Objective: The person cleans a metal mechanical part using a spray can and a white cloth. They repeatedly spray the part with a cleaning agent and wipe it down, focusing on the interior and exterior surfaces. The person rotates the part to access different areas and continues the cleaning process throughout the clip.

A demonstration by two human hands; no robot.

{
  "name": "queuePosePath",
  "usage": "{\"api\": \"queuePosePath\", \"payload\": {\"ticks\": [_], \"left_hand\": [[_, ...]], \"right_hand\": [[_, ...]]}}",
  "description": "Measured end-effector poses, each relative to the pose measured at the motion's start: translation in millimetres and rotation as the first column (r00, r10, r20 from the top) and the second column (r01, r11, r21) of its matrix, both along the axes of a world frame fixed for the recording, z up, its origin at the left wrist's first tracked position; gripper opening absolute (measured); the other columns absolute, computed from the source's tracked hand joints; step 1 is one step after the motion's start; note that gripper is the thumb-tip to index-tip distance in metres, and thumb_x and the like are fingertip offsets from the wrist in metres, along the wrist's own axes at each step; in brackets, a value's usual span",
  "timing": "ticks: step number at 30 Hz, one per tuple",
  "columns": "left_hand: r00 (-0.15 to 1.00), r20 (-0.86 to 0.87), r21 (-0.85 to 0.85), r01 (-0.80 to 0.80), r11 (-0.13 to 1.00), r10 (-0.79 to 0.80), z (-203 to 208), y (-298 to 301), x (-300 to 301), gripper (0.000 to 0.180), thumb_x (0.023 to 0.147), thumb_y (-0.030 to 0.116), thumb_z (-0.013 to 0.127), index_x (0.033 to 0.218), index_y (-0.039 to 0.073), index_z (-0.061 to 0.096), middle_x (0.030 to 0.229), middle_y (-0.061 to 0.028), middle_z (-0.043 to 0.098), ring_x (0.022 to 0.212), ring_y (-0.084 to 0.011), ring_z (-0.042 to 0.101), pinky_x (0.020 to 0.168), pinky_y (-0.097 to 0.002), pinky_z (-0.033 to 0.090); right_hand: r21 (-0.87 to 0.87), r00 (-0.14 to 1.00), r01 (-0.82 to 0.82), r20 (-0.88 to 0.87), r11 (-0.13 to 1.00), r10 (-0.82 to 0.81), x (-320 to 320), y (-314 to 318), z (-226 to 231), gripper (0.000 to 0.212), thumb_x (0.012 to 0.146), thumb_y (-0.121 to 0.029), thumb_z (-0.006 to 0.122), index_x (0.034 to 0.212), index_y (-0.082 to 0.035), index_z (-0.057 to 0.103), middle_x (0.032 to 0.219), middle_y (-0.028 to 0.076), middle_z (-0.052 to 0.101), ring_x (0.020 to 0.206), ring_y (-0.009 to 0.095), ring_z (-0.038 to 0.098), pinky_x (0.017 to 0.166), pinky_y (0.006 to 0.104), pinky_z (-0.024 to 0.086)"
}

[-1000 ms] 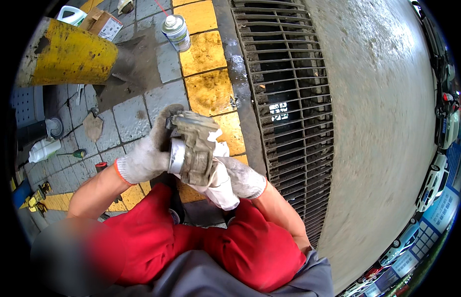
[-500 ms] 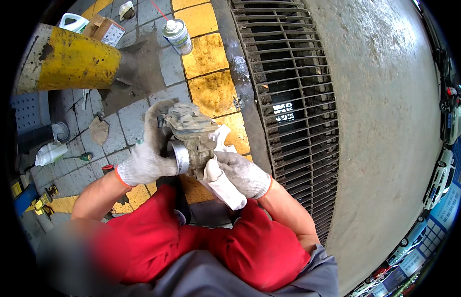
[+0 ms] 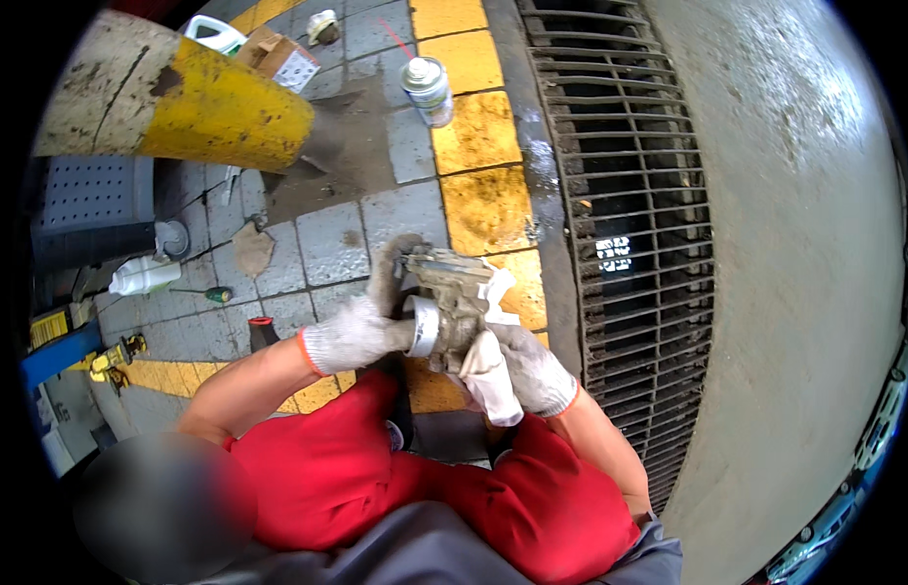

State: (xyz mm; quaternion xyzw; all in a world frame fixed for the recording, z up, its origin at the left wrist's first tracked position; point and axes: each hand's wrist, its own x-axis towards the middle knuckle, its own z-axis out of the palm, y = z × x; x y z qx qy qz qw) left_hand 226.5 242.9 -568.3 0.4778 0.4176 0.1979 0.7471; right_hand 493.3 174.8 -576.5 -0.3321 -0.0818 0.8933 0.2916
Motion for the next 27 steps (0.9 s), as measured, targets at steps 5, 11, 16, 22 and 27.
{"api": "queuePosePath", "payload": {"ticks": [5,11,16,22,27], "left_hand": [[0.994,-0.084,0.056,0.081,0.995,-0.077,13,2,-2,0.111,0.092,0.019,0.081,0.171,0.009,0.003,0.163,-0.0231,0.039,0.152,-0.0291,0.041,0.128,-0.0398,0.032],[0.991,-0.128,-0.021,0.026,0.999,-0.029,23,6,1,0.111,0.085,0.01,0.081,0.17,0.006,0.01,0.166,-0.0212,0.036,0.156,-0.0288,0.036,0.129,-0.0399,0.029],[0.987,-0.161,0.014,-0.004,1.0,0.006,22,6,3,0.104,0.086,0.007,0.08,0.169,0.004,0.018,0.161,-0.0187,0.043,0.152,-0.0264,0.041,0.128,-0.0385,0.031],[0.991,-0.078,0.033,-0.11,0.993,0.112,14,5,6,0.099,0.089,0.005,0.079,0.168,0.005,0.019,0.156,-0.0169,0.049,0.145,-0.0236,0.048,0.123,-0.037,0.039],[0.98,-0.071,-0.033,-0.19,0.981,0.188,23,11,13,0.099,0.092,0.01,0.077,0.169,0.005,0.016,0.152,-0.0189,0.052,0.14,-0.0232,0.054,0.117,-0.0366,0.046]], "right_hand": [[0.177,0.99,-0.021,0.139,0.984,-0.004,-3,-13,2,0.032,0.116,-0.021,0.05,0.125,0.0,0.072,0.099,0.011,0.077,0.079,0.02,0.076,0.069,0.0325,0.063],[0.226,0.955,-0.152,0.286,0.962,0.084,-1,-14,-8,0.034,0.116,-0.023,0.051,0.133,0.001,0.068,0.108,0.015,0.078,0.086,0.023,0.078,0.074,0.0363,0.066],[0.13,0.975,-0.011,0.221,0.991,-0.018,-3,-19,-3,0.038,0.115,-0.026,0.055,0.139,0.003,0.062,0.109,0.017,0.077,0.087,0.027,0.078,0.075,0.0378,0.066],[0.077,0.951,0.186,0.236,0.98,-0.199,-18,-10,0,0.03,0.114,-0.022,0.059,0.134,-0.001,0.066,0.101,0.009,0.076,0.079,0.019,0.074,0.07,0.0323,0.063],[0.069,0.907,0.316,0.27,0.946,-0.323,-23,-2,5,0.034,0.113,-0.014,0.058,0.145,-0.001,0.06,0.115,0.008,0.074,0.093,0.016,0.074,0.08,0.0315,0.063]]}}
